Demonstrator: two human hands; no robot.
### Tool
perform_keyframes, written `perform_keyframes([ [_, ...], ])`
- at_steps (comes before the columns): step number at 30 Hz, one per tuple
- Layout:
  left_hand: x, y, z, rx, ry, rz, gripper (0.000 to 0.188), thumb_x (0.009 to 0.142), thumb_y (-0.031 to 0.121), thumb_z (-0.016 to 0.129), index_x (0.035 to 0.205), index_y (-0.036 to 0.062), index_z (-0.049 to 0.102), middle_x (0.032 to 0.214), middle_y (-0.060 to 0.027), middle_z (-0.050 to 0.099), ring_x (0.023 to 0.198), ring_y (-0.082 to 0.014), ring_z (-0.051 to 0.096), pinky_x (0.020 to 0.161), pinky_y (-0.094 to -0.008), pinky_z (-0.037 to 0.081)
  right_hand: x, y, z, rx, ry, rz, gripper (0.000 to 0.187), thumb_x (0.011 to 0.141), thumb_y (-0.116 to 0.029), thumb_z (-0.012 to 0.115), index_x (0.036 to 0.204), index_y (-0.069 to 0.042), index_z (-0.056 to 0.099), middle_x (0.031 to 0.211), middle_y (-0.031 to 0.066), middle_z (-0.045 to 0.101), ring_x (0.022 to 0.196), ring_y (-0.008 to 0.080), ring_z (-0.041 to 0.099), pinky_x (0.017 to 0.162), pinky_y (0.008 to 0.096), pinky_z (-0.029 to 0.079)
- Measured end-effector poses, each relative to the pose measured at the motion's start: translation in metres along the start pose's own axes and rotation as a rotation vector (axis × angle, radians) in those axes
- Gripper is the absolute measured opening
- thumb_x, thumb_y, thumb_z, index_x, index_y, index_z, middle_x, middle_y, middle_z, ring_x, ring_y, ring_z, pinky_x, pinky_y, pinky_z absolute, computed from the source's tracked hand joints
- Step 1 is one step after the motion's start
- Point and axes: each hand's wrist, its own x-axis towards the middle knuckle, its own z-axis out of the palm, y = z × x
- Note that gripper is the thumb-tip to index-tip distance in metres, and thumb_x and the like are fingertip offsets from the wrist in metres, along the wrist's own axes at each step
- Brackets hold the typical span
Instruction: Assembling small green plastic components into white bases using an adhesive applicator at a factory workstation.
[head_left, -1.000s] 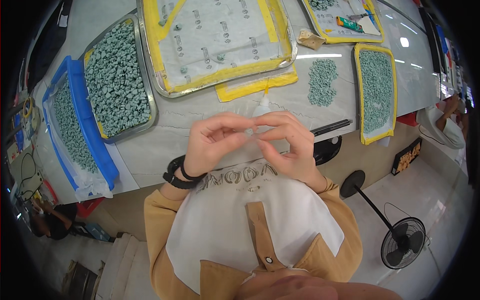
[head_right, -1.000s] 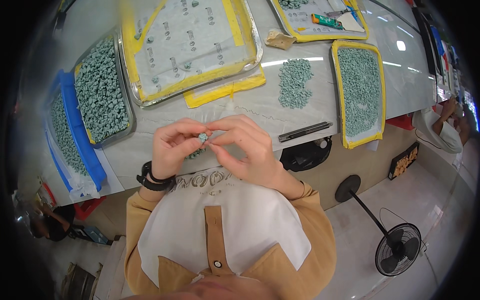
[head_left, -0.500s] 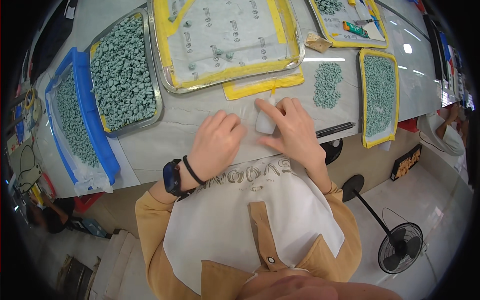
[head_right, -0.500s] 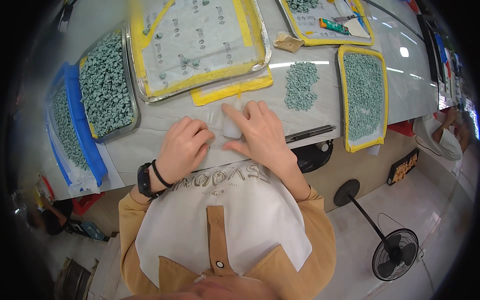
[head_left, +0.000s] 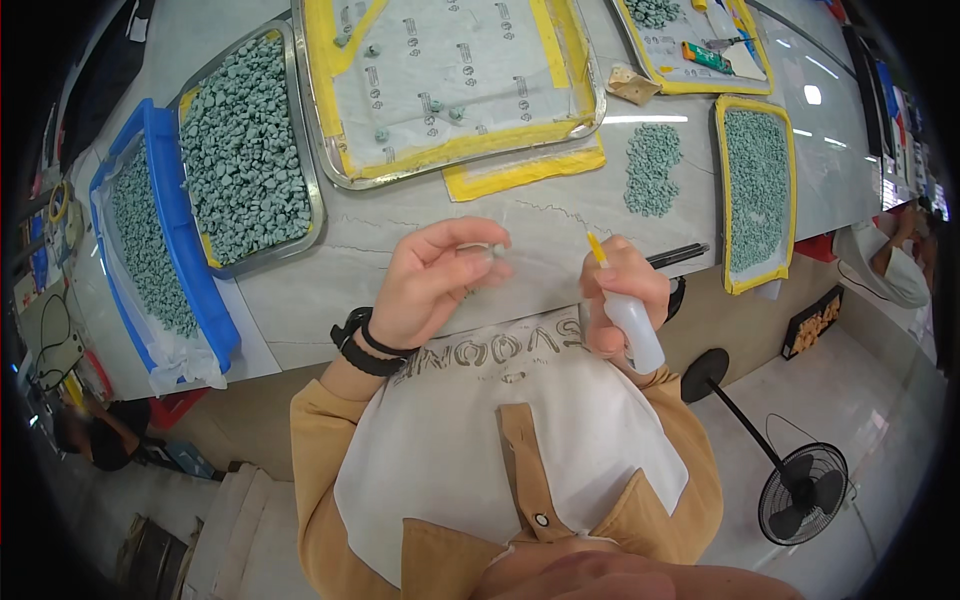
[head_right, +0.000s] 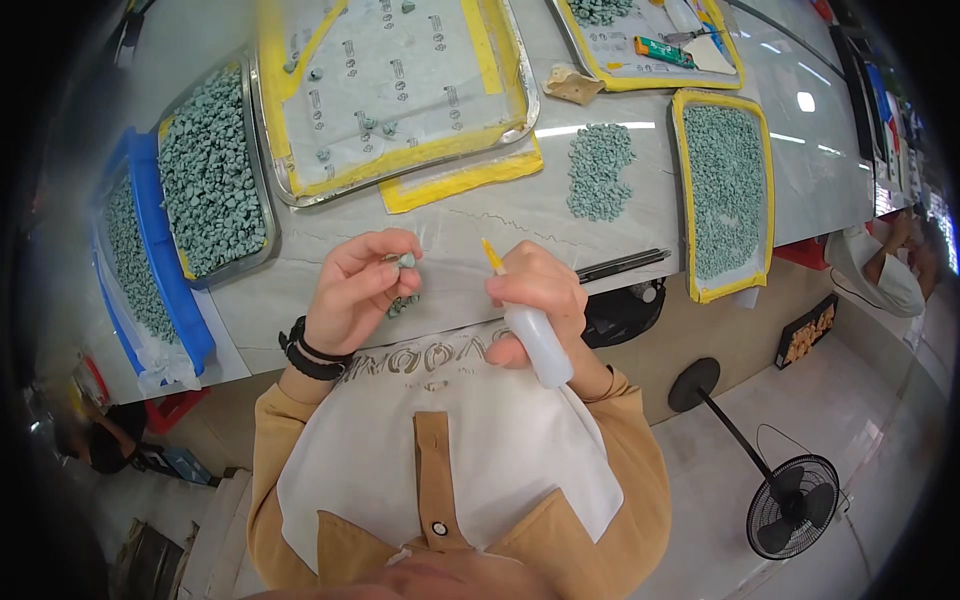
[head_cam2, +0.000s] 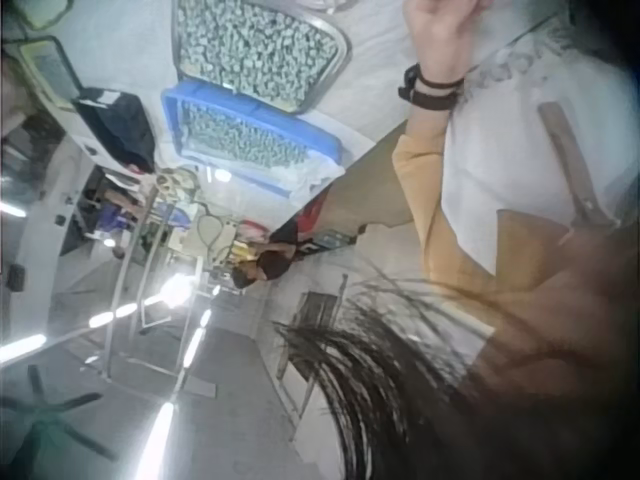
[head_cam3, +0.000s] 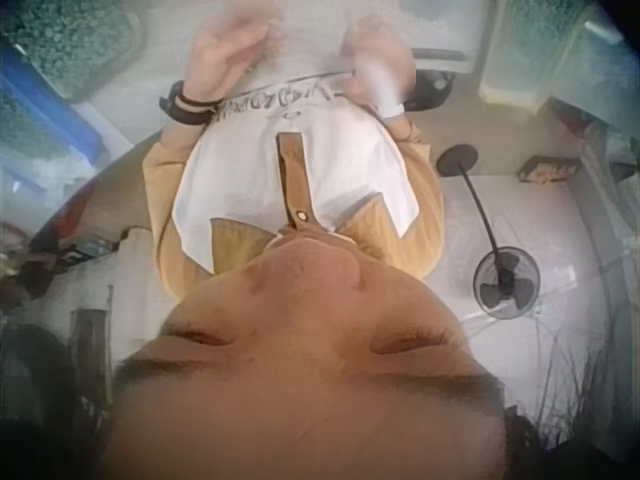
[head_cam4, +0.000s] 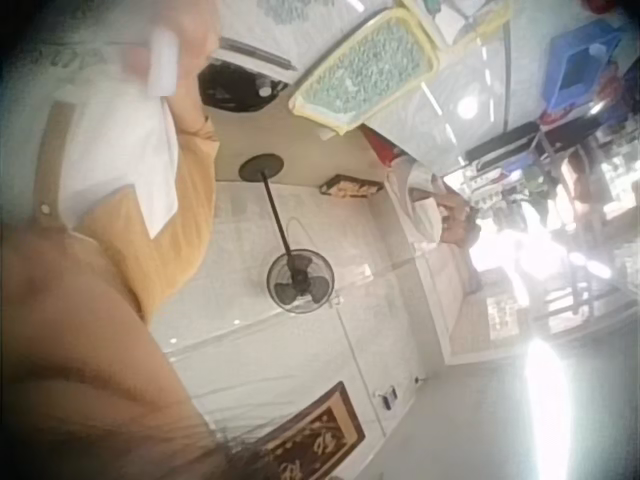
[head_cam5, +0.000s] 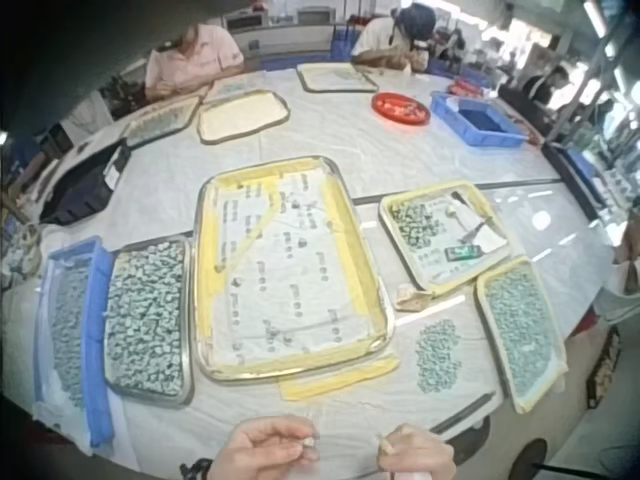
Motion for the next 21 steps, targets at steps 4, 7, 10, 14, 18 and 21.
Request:
perform_keyframes([
  [4,0.008,-0.011,0.004,-0.080,0.101,-0.035,0.024,0.089,-0.005,0.055,0.112,-0.0023,0.059,0.123,-0.0138,0.058,0.101,-0.0200,0.065,0.088,-0.0297,0.052,0.013,-0.005,0.009,0.021,-0.035,-0.011,0.052,0.089,-0.049,0.062,0.106,0.001,0.061,0.081,0.0118,0.067,0.064,0.0259,0.060,0.056,0.0331,0.050],
  [7,0.007,-0.013,0.005,0.141,0.103,0.061,0.022,0.087,-0.008,0.055,0.108,-0.0033,0.059,0.120,-0.0135,0.059,0.101,-0.0196,0.064,0.090,-0.0307,0.051,0.014,-0.005,0.011,0.024,-0.056,-0.002,0.054,0.091,-0.052,0.058,0.102,0.001,0.063,0.086,0.0127,0.070,0.074,0.0300,0.066,0.062,0.0353,0.055],
  [10,0.009,-0.024,0.001,0.304,0.055,0.337,0.025,0.084,-0.006,0.057,0.108,-0.0025,0.059,0.111,-0.0132,0.058,0.092,-0.0180,0.063,0.083,-0.0290,0.052,0.012,-0.008,0.011,0.036,-0.113,0.056,0.056,0.092,-0.053,0.054,0.100,0.001,0.063,0.083,0.0114,0.070,0.082,0.0319,0.069,0.063,0.0346,0.055],
  [14,0.009,-0.014,0.013,0.239,0.067,0.290,0.024,0.084,-0.006,0.056,0.107,-0.0034,0.060,0.110,-0.0133,0.057,0.092,-0.0193,0.062,0.083,-0.0316,0.052,0.012,-0.008,0.012,0.052,-0.088,0.093,0.058,0.093,-0.055,0.051,0.100,0.000,0.064,0.083,0.0112,0.071,0.087,0.0330,0.069,0.064,0.0354,0.055],
  [18,0.006,-0.017,0.005,0.202,0.057,0.220,0.023,0.090,0.000,0.054,0.112,-0.0047,0.059,0.105,-0.0120,0.061,0.092,-0.0182,0.063,0.082,-0.0301,0.051,0.015,-0.007,0.007,0.022,-0.153,0.037,0.057,0.093,-0.056,0.049,0.100,-0.001,0.064,0.084,0.0118,0.071,0.092,0.0336,0.069,0.066,0.0373,0.054],
  [21,0.005,-0.018,0.005,0.179,0.058,0.167,0.023,0.096,0.004,0.049,0.114,-0.0051,0.059,0.101,-0.0104,0.064,0.090,-0.0170,0.065,0.081,-0.0290,0.052,0.015,-0.007,0.007,-0.007,-0.155,0.053,0.057,0.093,-0.056,0.049,0.100,-0.002,0.065,0.085,0.0123,0.071,0.094,0.0336,0.068,0.066,0.0378,0.053],
])
